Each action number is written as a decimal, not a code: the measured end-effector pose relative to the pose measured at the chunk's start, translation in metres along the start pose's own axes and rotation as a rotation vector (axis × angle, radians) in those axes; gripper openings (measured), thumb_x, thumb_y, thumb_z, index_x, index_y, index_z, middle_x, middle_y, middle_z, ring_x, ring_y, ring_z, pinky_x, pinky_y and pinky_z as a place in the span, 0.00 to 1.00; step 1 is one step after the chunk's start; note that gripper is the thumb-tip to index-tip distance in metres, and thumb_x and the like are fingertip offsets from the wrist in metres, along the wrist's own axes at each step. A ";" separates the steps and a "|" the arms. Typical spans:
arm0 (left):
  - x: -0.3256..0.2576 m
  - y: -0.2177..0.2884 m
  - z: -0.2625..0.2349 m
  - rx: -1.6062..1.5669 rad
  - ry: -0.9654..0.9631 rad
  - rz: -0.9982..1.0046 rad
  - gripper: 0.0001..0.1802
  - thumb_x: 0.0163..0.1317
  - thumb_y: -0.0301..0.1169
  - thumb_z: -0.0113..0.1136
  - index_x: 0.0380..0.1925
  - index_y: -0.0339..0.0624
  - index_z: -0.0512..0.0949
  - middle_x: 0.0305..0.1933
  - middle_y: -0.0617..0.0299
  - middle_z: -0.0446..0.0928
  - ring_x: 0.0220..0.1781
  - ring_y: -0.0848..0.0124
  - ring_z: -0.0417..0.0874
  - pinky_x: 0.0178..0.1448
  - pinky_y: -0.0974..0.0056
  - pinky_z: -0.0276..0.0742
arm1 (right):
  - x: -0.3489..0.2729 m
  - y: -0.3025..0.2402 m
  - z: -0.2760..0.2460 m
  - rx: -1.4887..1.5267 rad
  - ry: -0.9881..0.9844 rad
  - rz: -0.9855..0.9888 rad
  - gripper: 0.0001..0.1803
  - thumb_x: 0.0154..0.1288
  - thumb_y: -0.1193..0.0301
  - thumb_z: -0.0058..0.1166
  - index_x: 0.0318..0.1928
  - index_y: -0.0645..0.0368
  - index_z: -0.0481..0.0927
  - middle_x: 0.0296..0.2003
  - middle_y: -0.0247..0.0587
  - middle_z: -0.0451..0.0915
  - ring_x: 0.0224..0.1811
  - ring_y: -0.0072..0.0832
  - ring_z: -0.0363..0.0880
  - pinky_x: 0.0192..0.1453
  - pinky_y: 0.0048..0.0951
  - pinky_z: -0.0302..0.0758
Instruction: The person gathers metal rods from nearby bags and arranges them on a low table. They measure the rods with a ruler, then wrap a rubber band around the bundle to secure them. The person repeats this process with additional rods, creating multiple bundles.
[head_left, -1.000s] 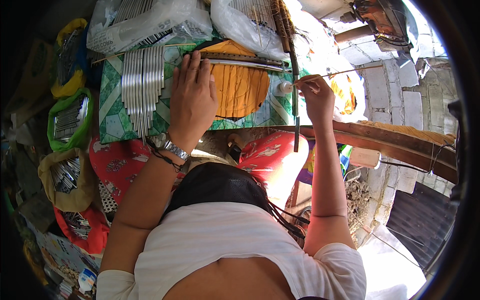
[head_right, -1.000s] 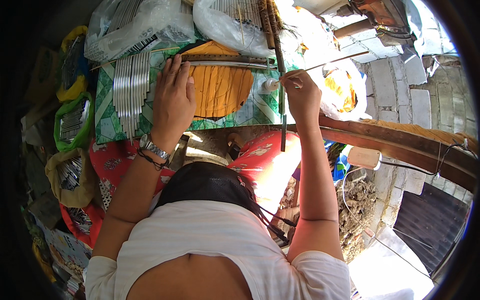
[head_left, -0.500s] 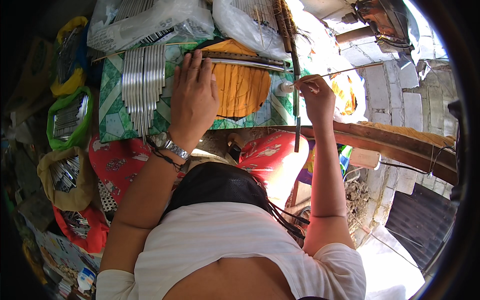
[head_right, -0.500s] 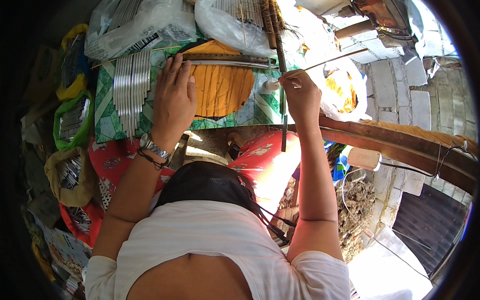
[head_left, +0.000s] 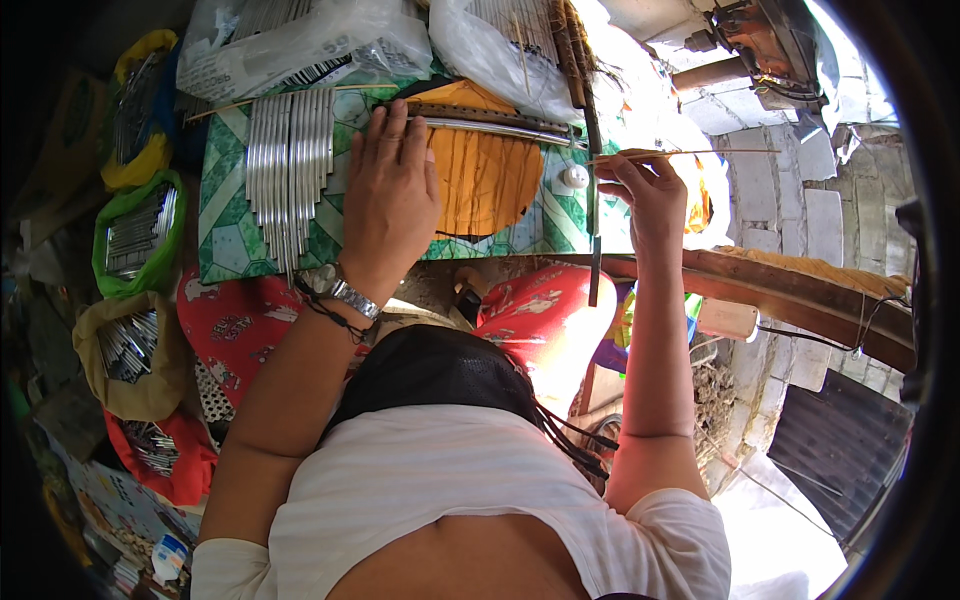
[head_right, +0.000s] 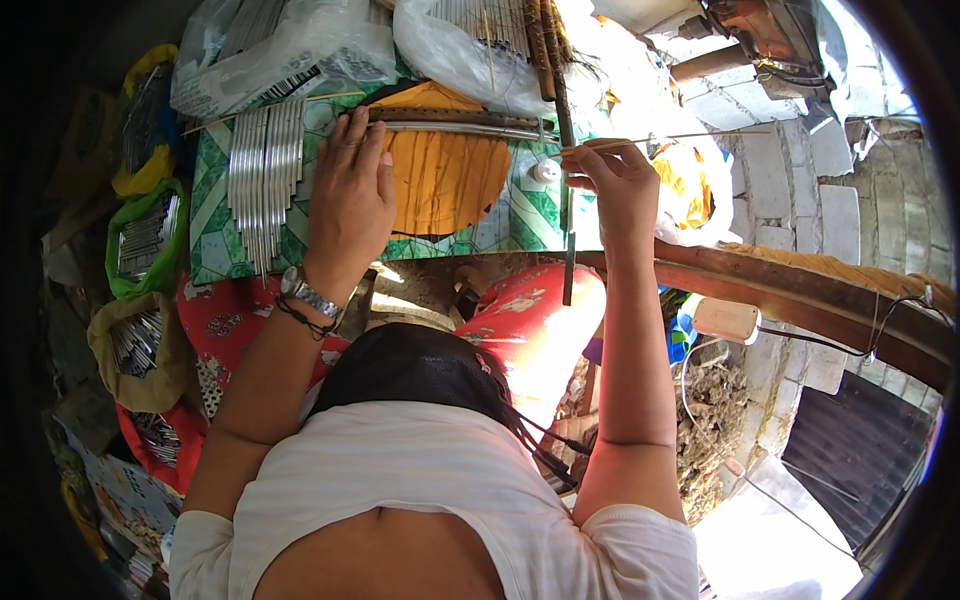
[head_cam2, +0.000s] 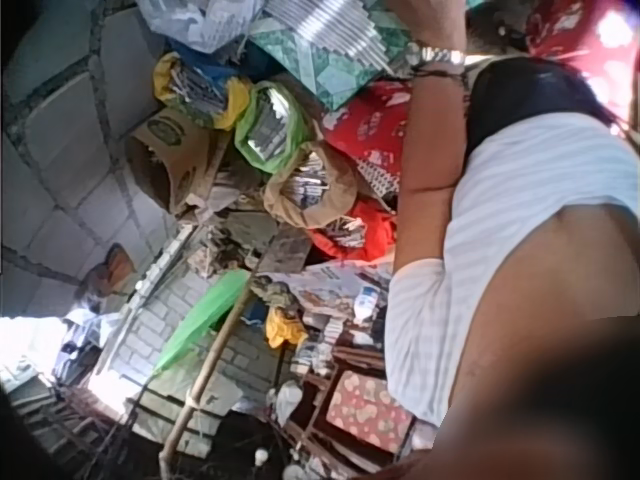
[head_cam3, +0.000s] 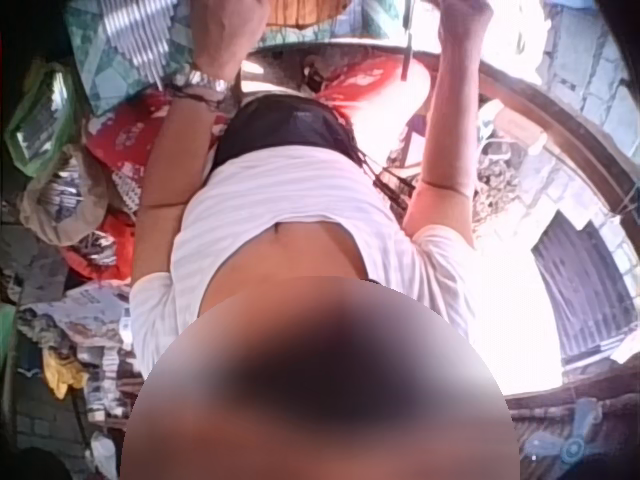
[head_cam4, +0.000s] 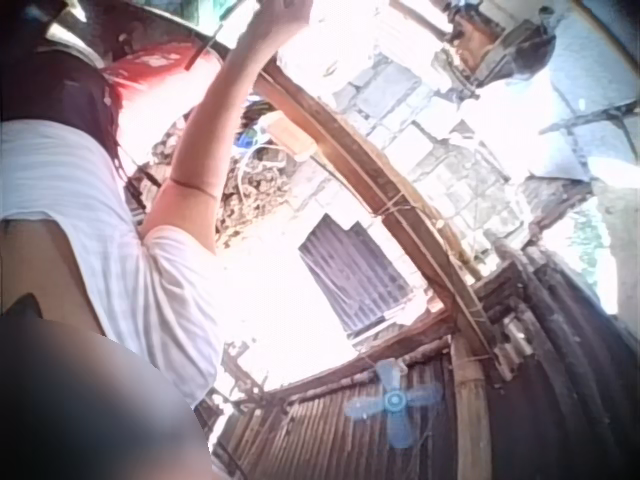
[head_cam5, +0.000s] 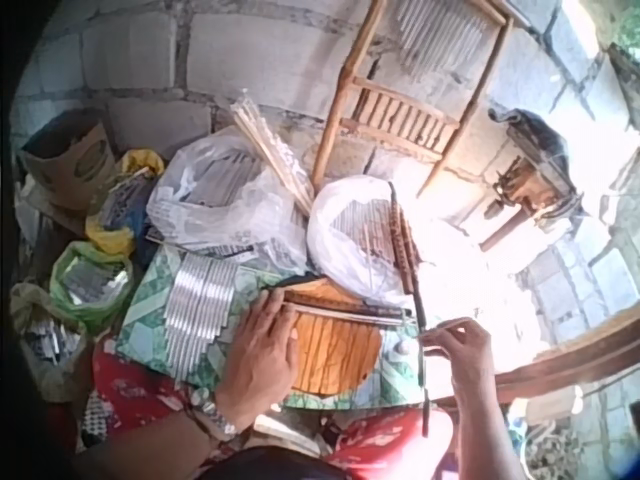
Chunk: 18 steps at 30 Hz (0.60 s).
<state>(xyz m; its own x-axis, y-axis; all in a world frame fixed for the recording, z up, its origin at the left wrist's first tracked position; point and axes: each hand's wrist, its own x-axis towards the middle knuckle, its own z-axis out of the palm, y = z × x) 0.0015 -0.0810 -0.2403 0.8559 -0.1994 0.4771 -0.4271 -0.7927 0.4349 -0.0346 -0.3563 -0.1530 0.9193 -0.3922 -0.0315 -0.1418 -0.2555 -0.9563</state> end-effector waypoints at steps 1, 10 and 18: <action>0.000 0.000 0.000 -0.005 0.005 0.002 0.21 0.73 0.34 0.48 0.59 0.32 0.76 0.70 0.44 0.69 0.74 0.48 0.66 0.77 0.43 0.59 | 0.001 -0.002 -0.001 0.124 -0.014 0.046 0.07 0.69 0.76 0.60 0.43 0.69 0.80 0.37 0.50 0.87 0.40 0.36 0.88 0.42 0.31 0.85; 0.000 0.000 -0.001 -0.008 0.013 -0.001 0.21 0.73 0.32 0.51 0.60 0.32 0.76 0.71 0.45 0.68 0.74 0.49 0.66 0.76 0.44 0.61 | 0.008 -0.018 0.009 0.566 -0.197 0.282 0.07 0.71 0.76 0.56 0.45 0.68 0.78 0.41 0.54 0.85 0.45 0.40 0.86 0.49 0.38 0.84; -0.001 0.001 0.000 -0.050 0.019 -0.017 0.22 0.72 0.34 0.50 0.58 0.30 0.76 0.70 0.43 0.69 0.75 0.49 0.65 0.77 0.44 0.59 | 0.004 -0.023 0.025 -0.223 -0.036 -0.104 0.04 0.70 0.79 0.57 0.43 0.64 0.81 0.38 0.47 0.87 0.42 0.30 0.88 0.44 0.30 0.86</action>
<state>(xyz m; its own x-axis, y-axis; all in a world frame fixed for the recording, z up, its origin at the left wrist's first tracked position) 0.0001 -0.0818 -0.2397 0.8577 -0.1744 0.4837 -0.4270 -0.7658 0.4809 -0.0184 -0.3298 -0.1386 0.9452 -0.3228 0.0499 -0.1193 -0.4833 -0.8673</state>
